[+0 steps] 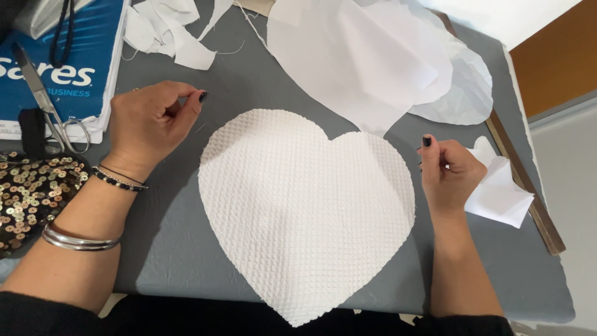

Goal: Assembling a heart-shaped fabric pillow by sewing small fabric pieces onto a base

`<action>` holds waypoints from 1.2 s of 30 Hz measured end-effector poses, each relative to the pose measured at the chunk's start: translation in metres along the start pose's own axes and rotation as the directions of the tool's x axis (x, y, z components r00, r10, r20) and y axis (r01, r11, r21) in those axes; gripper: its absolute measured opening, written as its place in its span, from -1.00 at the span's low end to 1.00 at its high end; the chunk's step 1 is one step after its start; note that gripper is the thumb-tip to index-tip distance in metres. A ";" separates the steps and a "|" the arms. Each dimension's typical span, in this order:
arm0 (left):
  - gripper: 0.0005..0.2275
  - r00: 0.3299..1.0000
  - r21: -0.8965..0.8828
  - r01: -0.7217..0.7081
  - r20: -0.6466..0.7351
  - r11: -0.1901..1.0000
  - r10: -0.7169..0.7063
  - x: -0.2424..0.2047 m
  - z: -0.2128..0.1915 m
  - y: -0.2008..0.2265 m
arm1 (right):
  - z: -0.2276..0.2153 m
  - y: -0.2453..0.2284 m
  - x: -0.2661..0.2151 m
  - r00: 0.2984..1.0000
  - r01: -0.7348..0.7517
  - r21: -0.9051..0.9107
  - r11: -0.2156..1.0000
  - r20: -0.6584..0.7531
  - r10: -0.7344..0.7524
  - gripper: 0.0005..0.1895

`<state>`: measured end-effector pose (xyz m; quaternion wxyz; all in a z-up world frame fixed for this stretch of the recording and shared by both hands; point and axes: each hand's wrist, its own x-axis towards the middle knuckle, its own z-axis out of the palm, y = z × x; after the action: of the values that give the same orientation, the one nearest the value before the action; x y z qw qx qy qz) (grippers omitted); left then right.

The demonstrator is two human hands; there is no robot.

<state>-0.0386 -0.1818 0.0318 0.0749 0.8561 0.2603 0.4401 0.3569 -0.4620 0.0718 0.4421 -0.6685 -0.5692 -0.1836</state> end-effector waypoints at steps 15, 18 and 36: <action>-0.93 0.999 0.052 -0.031 -0.020 0.998 0.032 -0.003 0.000 -0.010 | -0.002 -0.015 0.004 0.996 -0.085 0.076 0.993 -0.009 0.086 -0.58; -0.94 1.000 0.015 0.009 -0.020 1.000 -0.008 -0.005 0.000 -0.008 | -0.003 -0.016 0.006 0.997 -0.075 0.083 0.994 -0.011 0.076 -0.56; -0.94 0.999 -0.022 -0.009 -0.038 1.000 0.008 -0.005 -0.001 -0.004 | -0.003 -0.008 0.005 0.999 -0.012 0.008 1.000 -0.035 0.012 -0.49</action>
<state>-0.0428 -0.1813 0.0275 0.0777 0.8478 0.2529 0.4596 0.3524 -0.4618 0.0805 0.4555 -0.6671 -0.5580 -0.1903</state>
